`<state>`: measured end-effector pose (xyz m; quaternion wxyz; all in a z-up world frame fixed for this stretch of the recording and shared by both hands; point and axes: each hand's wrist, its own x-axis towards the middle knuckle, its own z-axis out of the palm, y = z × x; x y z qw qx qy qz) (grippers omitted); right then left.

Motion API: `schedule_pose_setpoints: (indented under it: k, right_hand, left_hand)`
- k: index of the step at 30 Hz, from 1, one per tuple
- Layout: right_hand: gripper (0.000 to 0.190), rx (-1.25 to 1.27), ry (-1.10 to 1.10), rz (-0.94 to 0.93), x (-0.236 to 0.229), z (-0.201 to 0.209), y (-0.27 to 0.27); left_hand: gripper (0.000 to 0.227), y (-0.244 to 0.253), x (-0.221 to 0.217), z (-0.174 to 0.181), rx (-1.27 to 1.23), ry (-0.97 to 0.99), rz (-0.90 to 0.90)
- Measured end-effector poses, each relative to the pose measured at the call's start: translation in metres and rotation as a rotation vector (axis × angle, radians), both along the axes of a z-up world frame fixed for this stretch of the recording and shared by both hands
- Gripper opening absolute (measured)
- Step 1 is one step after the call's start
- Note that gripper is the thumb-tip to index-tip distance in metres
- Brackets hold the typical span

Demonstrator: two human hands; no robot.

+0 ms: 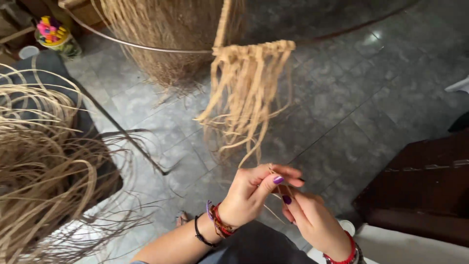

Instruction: Weaving natural fibers onto a circular frame using a knotting technique

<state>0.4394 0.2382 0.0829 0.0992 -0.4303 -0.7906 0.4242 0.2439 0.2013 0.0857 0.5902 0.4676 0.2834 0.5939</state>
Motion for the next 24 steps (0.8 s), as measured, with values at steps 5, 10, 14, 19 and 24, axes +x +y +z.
schedule_pose_setpoints:
  k: [5, 10, 14, 19, 24]
  right_hand:
    - [0.034, 0.004, 0.165, 0.006, 0.043, -0.001, 0.03]
    - [0.022, 0.255, 0.167, -0.098, 0.105, -0.013, 0.078]
    - [0.015, 0.32, 0.132, -0.084, 0.125, -0.001, 0.106]
    - [0.013, 0.456, 0.089, 0.065, 0.108, 0.027, 0.125]
    - [0.019, 0.595, 0.026, 0.245, 0.06, 0.046, 0.129]
  left_hand:
    - [0.038, 0.028, 0.033, 0.001, -0.019, 0.08, 0.373]
    - [0.04, 0.053, 0.002, -0.011, -0.041, -0.146, 0.713]
    - [0.033, 0.054, -0.025, -0.019, -0.038, -0.245, 0.843]
    - [0.043, 0.04, -0.047, 0.014, 0.201, 0.787, 1.294]
    - [0.052, 0.059, 0.011, 0.069, 0.534, 1.11, 0.728]
